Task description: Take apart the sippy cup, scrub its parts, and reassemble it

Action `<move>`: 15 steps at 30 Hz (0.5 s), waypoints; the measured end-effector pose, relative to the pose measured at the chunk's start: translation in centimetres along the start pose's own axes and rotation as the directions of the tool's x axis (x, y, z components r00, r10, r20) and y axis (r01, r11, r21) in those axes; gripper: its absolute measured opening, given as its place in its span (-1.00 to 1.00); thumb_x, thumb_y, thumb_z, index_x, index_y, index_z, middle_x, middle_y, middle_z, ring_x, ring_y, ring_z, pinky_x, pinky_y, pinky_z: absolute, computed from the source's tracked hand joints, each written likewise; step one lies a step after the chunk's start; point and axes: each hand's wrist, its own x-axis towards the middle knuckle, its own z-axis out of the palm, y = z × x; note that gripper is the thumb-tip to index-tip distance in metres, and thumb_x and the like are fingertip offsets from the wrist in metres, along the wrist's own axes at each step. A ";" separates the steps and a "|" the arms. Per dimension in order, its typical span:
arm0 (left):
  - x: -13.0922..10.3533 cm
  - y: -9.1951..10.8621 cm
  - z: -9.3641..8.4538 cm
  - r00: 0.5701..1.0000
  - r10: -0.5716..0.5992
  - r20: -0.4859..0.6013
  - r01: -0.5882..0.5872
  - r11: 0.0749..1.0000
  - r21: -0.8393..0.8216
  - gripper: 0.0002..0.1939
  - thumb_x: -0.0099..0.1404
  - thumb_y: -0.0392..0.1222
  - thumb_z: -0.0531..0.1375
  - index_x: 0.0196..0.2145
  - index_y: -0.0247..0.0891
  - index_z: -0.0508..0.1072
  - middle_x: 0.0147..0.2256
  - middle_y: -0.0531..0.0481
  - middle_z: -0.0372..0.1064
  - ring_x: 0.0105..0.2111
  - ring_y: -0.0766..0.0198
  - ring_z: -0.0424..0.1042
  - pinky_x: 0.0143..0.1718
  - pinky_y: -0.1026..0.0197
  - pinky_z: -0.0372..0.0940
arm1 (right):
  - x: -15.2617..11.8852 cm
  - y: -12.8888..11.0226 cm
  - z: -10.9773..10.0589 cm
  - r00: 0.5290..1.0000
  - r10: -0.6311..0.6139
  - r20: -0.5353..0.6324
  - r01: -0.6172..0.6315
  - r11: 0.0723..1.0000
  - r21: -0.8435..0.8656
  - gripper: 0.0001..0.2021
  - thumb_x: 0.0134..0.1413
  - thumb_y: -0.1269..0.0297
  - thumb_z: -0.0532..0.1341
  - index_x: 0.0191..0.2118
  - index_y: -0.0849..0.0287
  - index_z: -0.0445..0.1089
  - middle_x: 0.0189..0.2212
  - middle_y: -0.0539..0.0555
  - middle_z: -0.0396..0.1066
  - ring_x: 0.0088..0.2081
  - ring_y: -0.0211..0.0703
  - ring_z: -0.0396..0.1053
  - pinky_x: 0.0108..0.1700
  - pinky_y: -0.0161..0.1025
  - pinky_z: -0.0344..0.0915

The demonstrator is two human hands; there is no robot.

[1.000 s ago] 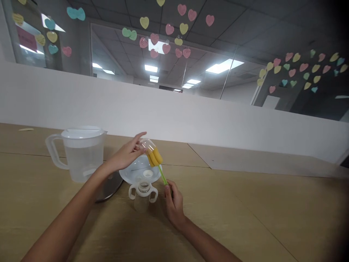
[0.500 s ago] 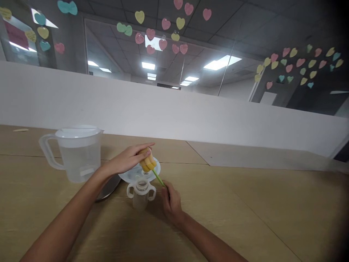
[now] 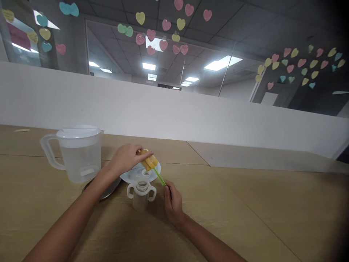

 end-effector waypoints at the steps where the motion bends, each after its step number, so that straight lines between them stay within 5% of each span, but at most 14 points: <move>1: 0.1 0.0 0.0 0.999 -0.035 -0.023 0.037 0.998 0.053 -0.33 0.20 0.35 -0.11 -0.46 -0.27 0.50 -0.56 -0.04 0.39 -0.49 0.21 0.36 -0.46 0.24 0.11 | 0.0 -0.1 0.0 1.000 0.003 0.005 -0.003 1.000 0.007 -0.70 0.28 0.20 -0.08 -0.19 0.22 0.32 -0.48 0.02 0.31 -0.48 -0.25 0.25 -0.42 -0.35 0.18; 3: 0.3 -0.3 -0.1 0.994 -0.080 -0.080 0.086 0.993 0.077 -0.31 0.23 0.35 -0.17 -0.42 -0.24 0.50 -0.53 -0.04 0.41 -0.47 0.19 0.38 -0.46 0.25 0.10 | 0.0 -0.1 0.1 1.000 0.029 0.005 -0.029 0.999 0.034 -0.71 0.28 0.18 -0.08 -0.20 0.22 0.32 -0.50 0.01 0.28 -0.49 -0.26 0.23 -0.43 -0.35 0.16; 7: 0.6 -3.1 -0.7 0.978 -0.141 -0.154 0.160 0.979 0.123 -0.44 0.31 0.18 -0.13 0.08 -0.18 0.28 -0.09 -0.09 0.42 -0.11 0.07 0.39 -0.21 0.19 0.21 | 0.5 0.0 0.2 0.986 0.154 -0.063 -0.145 0.980 0.135 -0.70 0.28 0.12 -0.08 -0.21 0.22 0.27 -0.56 -0.05 0.14 -0.54 -0.28 0.13 -0.49 -0.36 0.12; 11: 0.7 -7.5 -0.9 0.967 -0.233 0.106 0.189 0.929 0.319 -0.47 0.27 -0.13 -0.01 0.18 -0.30 0.15 0.16 -0.20 0.15 0.13 0.07 0.18 0.06 0.15 0.13 | 1.2 0.4 0.3 0.960 0.255 -0.111 -0.229 0.951 0.205 -0.68 0.26 0.06 -0.07 -0.23 0.21 0.24 -0.57 -0.08 0.10 -0.55 -0.28 0.10 -0.51 -0.36 0.10; 15: 0.8 -10.5 0.0 0.906 -0.339 0.255 0.231 0.898 0.375 -0.49 0.05 -0.35 0.12 0.02 -0.22 0.36 0.04 -0.14 0.33 0.01 0.10 0.34 -0.03 0.20 0.23 | 1.2 0.7 0.3 0.961 0.261 -0.091 -0.236 0.946 0.222 -0.68 0.26 0.05 -0.06 -0.22 0.20 0.24 -0.58 -0.08 0.10 -0.56 -0.29 0.10 -0.52 -0.37 0.10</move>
